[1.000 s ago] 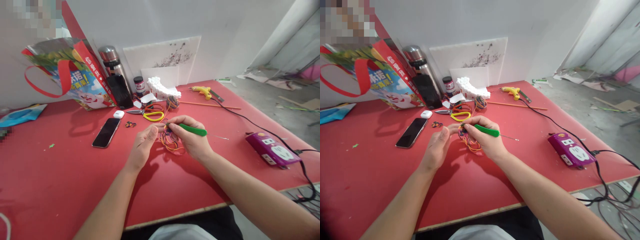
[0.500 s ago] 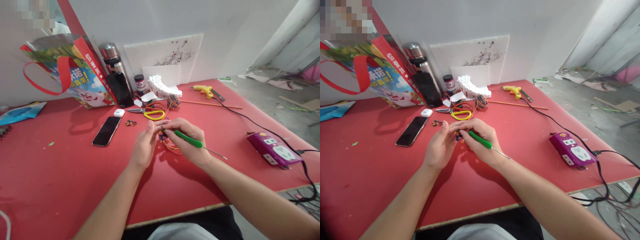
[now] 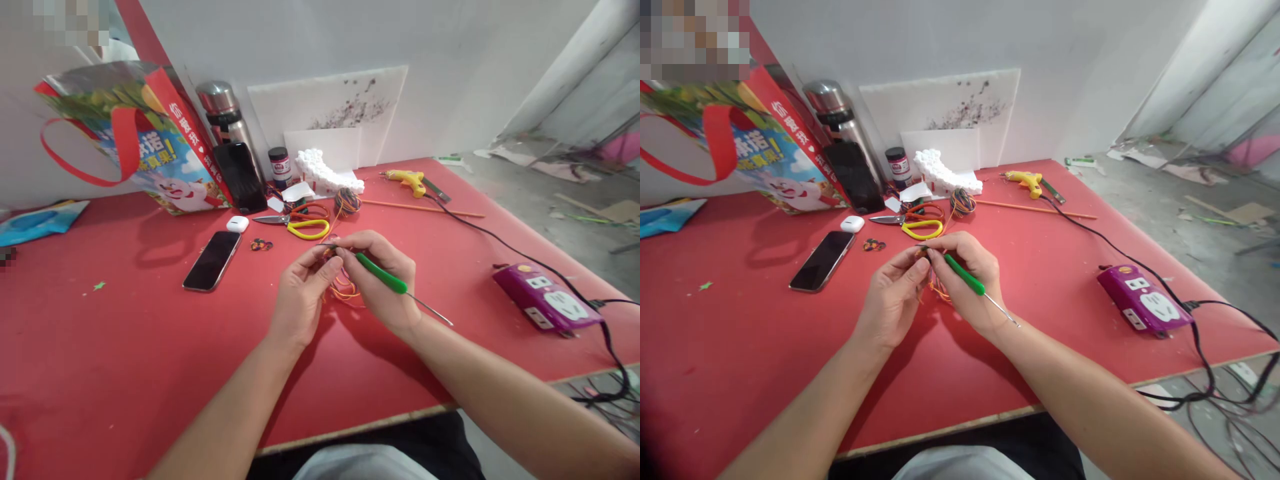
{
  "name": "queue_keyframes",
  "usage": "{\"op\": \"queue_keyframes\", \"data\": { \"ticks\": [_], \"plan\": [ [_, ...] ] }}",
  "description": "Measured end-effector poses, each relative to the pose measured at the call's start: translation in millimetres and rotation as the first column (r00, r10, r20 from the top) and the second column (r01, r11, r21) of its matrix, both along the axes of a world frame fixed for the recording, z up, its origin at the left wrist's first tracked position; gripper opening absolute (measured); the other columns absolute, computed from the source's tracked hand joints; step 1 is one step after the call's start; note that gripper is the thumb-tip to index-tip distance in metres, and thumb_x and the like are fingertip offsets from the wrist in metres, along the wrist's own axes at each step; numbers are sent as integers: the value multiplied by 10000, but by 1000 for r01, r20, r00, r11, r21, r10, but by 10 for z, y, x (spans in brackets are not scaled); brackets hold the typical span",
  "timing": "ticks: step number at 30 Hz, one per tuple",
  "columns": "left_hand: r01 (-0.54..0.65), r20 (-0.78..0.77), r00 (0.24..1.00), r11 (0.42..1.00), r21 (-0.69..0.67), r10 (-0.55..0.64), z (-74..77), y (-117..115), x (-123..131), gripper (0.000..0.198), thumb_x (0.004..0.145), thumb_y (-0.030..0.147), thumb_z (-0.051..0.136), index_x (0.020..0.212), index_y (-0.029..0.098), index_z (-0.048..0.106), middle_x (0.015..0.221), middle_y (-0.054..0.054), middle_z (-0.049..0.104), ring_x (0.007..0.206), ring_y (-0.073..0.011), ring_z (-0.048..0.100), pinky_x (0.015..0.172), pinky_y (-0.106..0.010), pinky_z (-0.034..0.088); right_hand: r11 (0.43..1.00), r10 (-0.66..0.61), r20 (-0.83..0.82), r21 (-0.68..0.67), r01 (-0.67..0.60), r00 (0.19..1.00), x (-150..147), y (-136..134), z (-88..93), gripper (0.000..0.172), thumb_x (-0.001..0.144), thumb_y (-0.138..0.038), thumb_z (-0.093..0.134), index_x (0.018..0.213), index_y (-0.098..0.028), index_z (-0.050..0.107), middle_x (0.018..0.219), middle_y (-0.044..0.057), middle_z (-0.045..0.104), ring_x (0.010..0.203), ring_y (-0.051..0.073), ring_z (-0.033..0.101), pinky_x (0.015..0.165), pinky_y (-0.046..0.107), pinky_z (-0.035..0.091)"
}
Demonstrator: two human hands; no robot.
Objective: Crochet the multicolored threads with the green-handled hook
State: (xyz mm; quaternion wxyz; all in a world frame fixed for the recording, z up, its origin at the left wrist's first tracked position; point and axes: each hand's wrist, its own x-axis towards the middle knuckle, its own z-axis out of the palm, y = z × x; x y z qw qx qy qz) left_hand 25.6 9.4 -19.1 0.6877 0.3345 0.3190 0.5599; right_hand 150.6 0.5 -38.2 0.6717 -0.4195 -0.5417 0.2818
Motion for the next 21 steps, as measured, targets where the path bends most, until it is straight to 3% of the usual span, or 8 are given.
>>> {"op": "queue_keyframes", "data": {
  "ticks": [3,11,13,17,21],
  "plan": [
    [-49,25,998,999,-14,49,-5,-30,42,278,638,290,1045,860,237,885,930,-15,847,858,-130,742,896,-259,567,1000,-3,-28,19,4,1000,-48,-11,-34,118,965,-169,734,1012,-257,798,989,24,830,862,171,775,791,322,632],
    [-101,43,994,995,-19,101,70,-6,-21,207,674,266,1016,843,222,905,825,-20,833,629,-81,631,681,-226,540,981,58,196,172,-93,979,-17,-90,9,271,1013,-209,688,1266,-248,778,1213,110,775,1032,222,756,879,380,646],
    [-106,35,994,994,-20,106,101,-4,-38,207,682,228,998,867,207,908,856,-31,843,655,-85,652,692,-222,558,981,84,184,157,-114,979,10,-86,17,255,1054,-234,638,1262,-248,784,1168,99,771,962,201,749,842,361,644],
    [-109,43,993,993,-41,111,146,5,-53,225,643,164,987,851,199,908,823,-12,835,672,-68,675,679,-168,569,986,125,87,102,-133,988,10,-73,2,230,1096,-238,592,1227,-252,781,930,27,710,677,121,647,627,270,580],
    [-73,47,996,995,-65,76,165,15,-72,241,590,114,984,799,200,900,807,-1,829,700,-63,703,677,-133,567,983,90,120,150,-108,989,-4,-83,0,213,1081,-208,623,1215,-265,779,1009,44,742,739,138,678,695,301,589]
  ]
}}
